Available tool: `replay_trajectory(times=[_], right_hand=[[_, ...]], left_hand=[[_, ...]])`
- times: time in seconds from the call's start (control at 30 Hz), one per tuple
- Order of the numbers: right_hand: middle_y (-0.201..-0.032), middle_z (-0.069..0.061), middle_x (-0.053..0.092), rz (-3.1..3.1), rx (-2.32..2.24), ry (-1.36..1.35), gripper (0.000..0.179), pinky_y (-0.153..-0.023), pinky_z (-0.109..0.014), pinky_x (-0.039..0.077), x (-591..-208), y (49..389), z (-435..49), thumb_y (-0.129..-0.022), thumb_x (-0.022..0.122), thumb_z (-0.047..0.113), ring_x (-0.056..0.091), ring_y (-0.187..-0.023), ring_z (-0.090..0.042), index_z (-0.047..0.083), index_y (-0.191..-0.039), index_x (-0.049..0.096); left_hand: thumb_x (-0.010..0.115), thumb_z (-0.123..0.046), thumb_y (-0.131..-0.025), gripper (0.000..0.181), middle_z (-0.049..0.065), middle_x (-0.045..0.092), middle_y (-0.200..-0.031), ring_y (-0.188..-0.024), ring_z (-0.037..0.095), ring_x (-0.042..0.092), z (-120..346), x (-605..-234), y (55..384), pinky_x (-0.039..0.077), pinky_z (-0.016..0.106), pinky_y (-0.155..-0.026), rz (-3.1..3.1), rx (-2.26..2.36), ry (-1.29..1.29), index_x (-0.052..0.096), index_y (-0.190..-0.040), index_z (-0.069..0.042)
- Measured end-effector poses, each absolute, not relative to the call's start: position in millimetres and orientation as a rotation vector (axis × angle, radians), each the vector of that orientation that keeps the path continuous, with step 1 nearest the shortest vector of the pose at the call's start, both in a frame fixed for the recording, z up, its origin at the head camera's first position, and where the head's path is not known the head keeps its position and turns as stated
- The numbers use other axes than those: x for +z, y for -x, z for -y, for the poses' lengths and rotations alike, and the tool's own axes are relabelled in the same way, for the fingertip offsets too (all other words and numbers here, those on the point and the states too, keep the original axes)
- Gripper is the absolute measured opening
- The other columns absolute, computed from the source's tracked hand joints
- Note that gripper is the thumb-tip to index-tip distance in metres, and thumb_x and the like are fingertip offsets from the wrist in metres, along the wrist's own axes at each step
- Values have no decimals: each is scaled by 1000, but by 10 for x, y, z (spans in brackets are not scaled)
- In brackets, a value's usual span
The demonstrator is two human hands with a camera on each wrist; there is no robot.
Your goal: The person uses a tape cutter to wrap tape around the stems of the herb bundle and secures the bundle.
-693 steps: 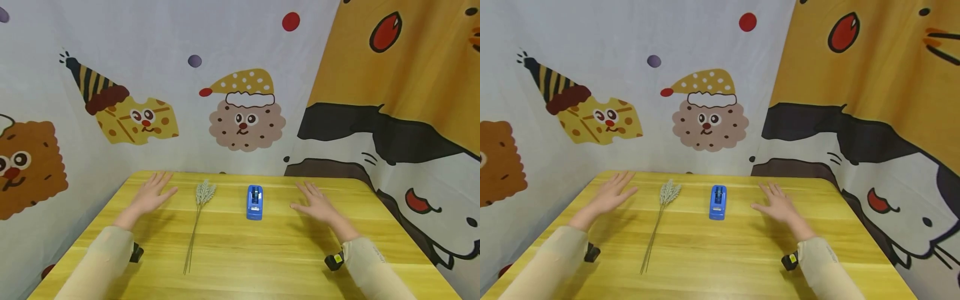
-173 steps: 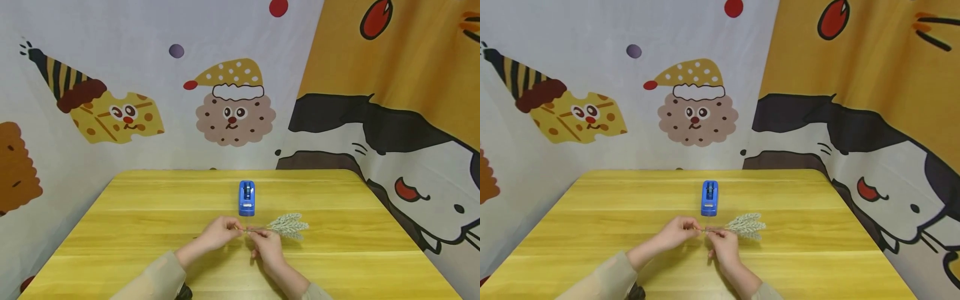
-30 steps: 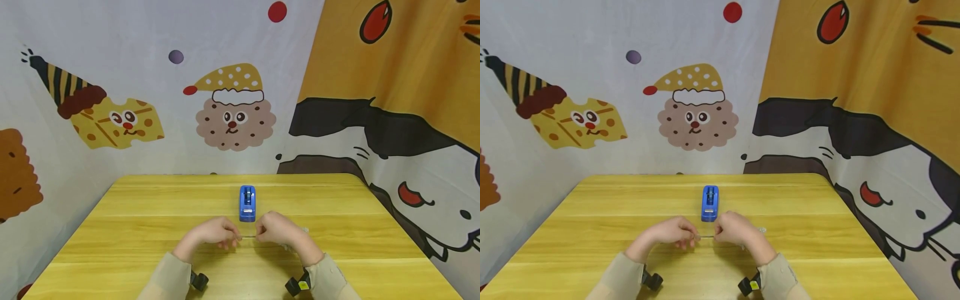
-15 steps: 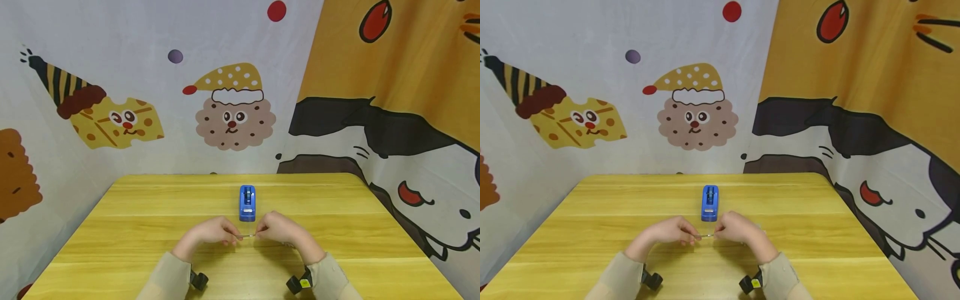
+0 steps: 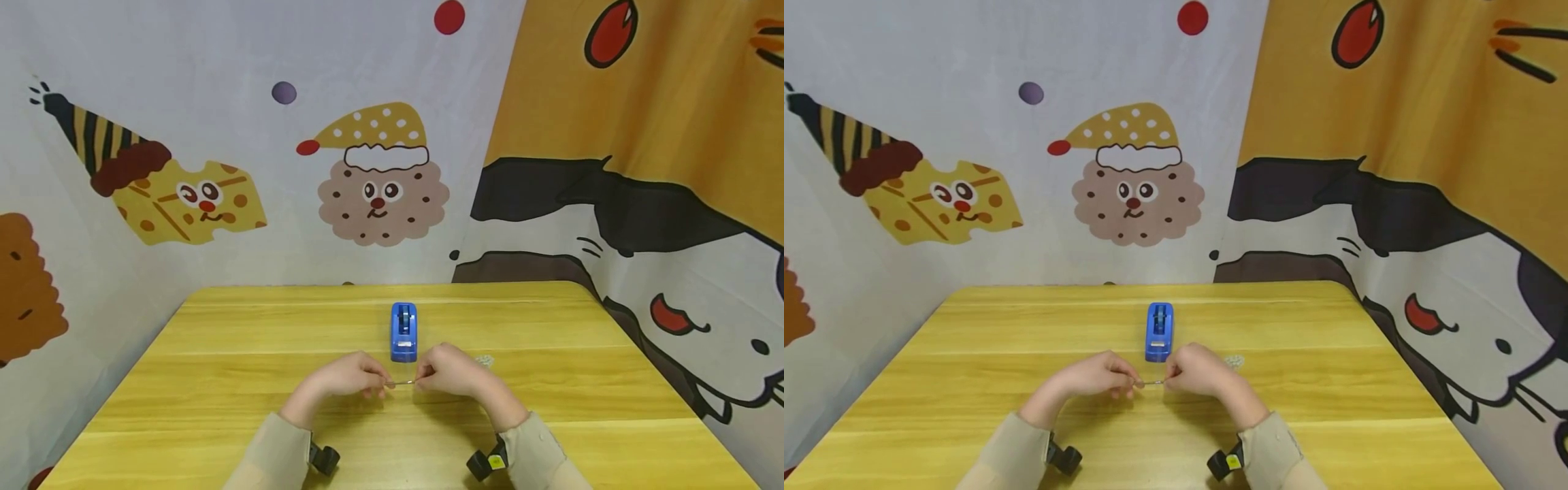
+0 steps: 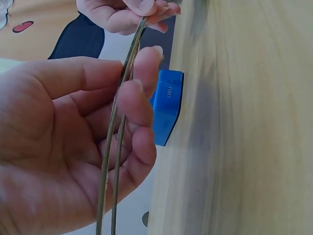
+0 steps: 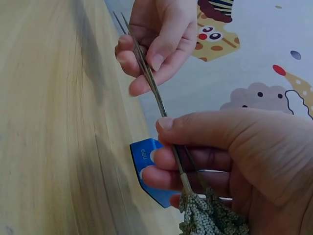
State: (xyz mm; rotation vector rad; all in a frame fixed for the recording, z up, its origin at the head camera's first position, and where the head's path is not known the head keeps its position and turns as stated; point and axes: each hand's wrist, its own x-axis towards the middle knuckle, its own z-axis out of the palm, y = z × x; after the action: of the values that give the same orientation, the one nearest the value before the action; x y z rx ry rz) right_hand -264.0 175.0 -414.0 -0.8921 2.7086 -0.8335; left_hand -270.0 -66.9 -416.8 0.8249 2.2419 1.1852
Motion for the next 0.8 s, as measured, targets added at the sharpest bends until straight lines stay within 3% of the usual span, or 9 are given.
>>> replay_trajectory(times=[0.17,0.37,0.5,0.8], right_hand=[[-64,13,57,-2702,-854,891,14,-54,-22,45,-4128,2641,-1746,-86,72,11,48,-55,-3,15,-72,69],[-56,10,48,-2707,-821,888,20,-47,-21,36,-4103,2644,-1771,-91,66,11,37,-50,-4,7,-72,71],[-62,9,57,-2702,-772,848,15,-49,-22,38,-4105,2647,-1798,-90,67,11,40,-52,-4,8,-77,75],[-67,10,62,-2648,-852,802,10,-53,-25,46,-4122,2654,-1837,-87,71,12,49,-56,-6,10,-78,74]], left_hand=[[53,-4,-96,21,8,66,-73,-57,13,49,675,-4171,2706,40,25,-54,-2227,1160,-845,73,-102,-1],[56,-3,-94,20,3,67,-74,-60,12,49,682,-4176,2712,43,25,-57,-2267,1168,-844,74,-102,-4],[59,-2,-92,18,5,70,-81,-58,10,45,673,-4171,2706,40,23,-56,-2293,1180,-825,75,-101,-3],[65,-3,-89,15,8,72,-96,-74,18,60,648,-4196,2702,50,32,-65,-2334,1198,-803,76,-100,-3]])
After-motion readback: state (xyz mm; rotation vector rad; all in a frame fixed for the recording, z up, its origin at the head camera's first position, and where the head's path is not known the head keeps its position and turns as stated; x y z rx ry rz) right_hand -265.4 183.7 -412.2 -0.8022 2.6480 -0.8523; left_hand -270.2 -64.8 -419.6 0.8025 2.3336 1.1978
